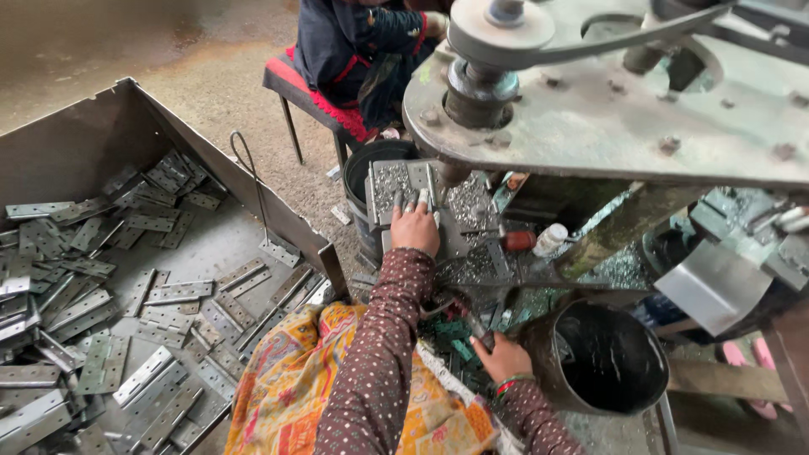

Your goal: The person places metal hinge plates onto a drilling machine one by one, uses their hands to position them under the bit, and moves the finished plates into a bin.

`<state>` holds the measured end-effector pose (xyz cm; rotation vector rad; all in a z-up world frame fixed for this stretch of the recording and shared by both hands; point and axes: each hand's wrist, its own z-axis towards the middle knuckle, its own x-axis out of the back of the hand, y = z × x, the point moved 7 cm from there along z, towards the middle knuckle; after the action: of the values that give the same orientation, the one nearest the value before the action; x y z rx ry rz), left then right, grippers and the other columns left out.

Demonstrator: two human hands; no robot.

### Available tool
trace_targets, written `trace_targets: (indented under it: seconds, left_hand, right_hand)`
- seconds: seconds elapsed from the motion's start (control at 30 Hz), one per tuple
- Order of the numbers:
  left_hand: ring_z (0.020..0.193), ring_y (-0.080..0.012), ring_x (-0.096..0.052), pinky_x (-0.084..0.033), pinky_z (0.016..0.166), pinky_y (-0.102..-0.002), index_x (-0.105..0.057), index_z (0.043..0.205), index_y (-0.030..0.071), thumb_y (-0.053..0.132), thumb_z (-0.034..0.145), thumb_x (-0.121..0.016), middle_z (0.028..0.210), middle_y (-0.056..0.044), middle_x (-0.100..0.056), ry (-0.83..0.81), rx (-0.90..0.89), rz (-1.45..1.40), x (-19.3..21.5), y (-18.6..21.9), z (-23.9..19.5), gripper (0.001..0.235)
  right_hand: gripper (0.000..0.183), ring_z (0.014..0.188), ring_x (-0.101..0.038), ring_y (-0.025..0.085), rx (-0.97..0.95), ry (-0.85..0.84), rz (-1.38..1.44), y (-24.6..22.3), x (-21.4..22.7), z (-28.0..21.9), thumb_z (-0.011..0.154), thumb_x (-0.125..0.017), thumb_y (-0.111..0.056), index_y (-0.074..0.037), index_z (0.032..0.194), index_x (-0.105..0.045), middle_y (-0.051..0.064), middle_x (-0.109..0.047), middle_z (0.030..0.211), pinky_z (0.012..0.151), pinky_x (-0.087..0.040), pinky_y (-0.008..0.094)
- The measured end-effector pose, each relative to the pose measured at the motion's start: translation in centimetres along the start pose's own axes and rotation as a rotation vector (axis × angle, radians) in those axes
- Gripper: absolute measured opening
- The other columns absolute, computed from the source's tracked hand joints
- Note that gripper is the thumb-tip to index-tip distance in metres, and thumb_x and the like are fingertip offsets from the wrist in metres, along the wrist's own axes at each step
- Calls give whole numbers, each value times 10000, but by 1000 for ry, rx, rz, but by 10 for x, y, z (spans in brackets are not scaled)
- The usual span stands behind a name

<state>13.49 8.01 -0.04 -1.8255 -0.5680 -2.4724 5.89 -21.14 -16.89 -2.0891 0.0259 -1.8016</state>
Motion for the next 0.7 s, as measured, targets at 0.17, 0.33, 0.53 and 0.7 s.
trace_targets:
  seconds: [0.17,0.33,0.53,0.7]
  left_hand:
    - [1256,-279,-604,-297,1173,-515,-779,1000,87,155,961,-500,1283,-99,-654,-54,-5,-33,11,1,-7,290]
    - [1297,-280,-549,-183,1260,-540,-781,992,125,160,973,-494,1268,-123,-647,-35,-85,19,36,28,-59,290]
    - [1241,-276,-562,-242,1174,-628,-659,1191,58,169,903,-556,1223,-118,-606,287,-202,144,62,50,-127,326]
    - [1150,-303,-600,-376,1060,-584,-639,1130,58,136,949,-578,1174,-118,-616,156,-320,-62,46,43,-108,207]
  right_hand:
    - [661,775,-784,314,-134,-377,-64,-14,42,-1,894,-514,-731,-103,988,-695,126,-765,791,737,-614,443]
    - [624,890,-741,364,-84,-188,-162,-49,100,0,820,-601,-719,-134,989,-739,147,-759,909,784,-583,485]
    - [623,913,-749,356,-100,-205,-195,-56,107,-5,841,-590,-722,-136,984,-748,157,-773,915,805,-594,483]
    - [713,973,-721,369,-94,-252,-192,-54,104,0,859,-562,-756,-103,1117,-686,181,-746,1002,841,-572,492]
